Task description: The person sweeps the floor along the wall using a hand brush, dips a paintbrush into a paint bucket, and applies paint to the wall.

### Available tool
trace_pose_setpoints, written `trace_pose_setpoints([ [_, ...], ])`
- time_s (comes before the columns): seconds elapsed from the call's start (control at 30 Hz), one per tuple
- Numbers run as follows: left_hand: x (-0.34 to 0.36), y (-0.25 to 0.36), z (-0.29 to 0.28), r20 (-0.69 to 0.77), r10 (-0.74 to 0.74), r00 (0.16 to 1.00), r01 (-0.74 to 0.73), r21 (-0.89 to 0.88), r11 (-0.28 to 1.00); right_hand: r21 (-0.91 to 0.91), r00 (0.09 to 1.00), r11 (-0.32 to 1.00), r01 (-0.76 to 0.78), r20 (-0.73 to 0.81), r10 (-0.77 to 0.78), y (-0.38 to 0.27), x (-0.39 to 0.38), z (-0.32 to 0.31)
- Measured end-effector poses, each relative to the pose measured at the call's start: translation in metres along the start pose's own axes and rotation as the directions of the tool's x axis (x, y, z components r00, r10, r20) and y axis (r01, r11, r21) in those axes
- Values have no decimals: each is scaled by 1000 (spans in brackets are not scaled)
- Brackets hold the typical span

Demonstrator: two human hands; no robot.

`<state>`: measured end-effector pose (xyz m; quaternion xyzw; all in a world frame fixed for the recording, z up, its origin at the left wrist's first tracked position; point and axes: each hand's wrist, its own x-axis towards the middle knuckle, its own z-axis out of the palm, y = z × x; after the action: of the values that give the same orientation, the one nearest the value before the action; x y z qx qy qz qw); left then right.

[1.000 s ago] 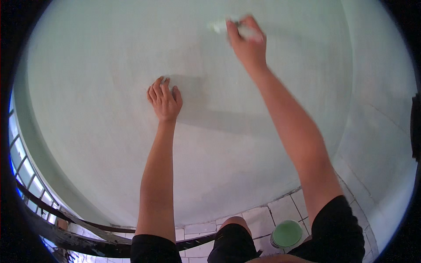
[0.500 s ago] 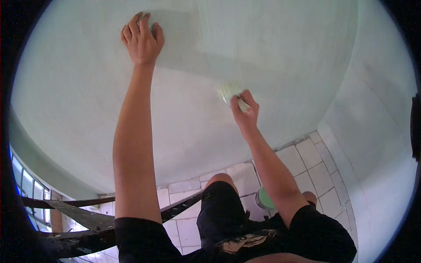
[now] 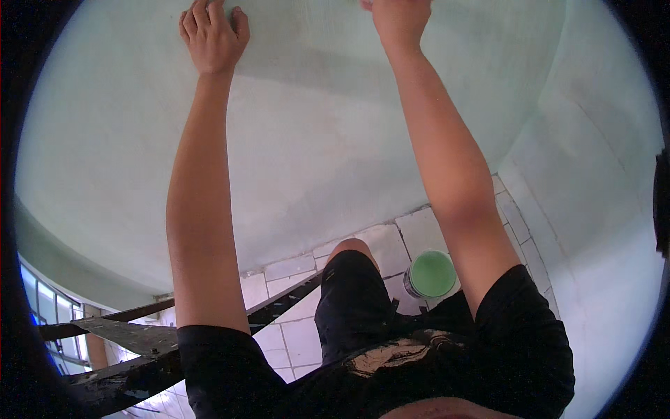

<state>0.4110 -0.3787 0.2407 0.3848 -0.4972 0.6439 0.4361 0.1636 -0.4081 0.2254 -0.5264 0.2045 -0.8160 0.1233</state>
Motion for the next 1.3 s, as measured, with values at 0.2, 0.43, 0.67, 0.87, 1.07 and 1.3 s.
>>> trace_pose_setpoints([
  [0.2, 0, 1, 3, -39, -7, 999, 8, 3, 1000, -191, 989, 971, 146, 24, -144, 61, -94, -41],
  [0.43, -1, 3, 2, -28, -2, 1000, 3, 35, 999, -4, 882, 882, -471, -24, 471, 75, -217, -110],
  [0.67, -1, 2, 2, -14, 4, 1000, -3, 30, 1000, -454, 992, 889, 62, -70, -104, 43, -64, -22],
  [0.87, -3, 3, 4, -50, -9, 999, 8, -18, 1000, 92, 988, 988, 122, -104, -112, 15, -29, 5],
  [1.07, -2, 2, 6, -68, 0, 998, -2, -41, 999, -178, 978, 982, -64, 182, 97, 55, -199, -58],
  [1.3, -3, 3, 3, -30, -25, 999, 26, 27, 999, -221, 879, 863, -454, 44, 474, 59, -220, -60],
])
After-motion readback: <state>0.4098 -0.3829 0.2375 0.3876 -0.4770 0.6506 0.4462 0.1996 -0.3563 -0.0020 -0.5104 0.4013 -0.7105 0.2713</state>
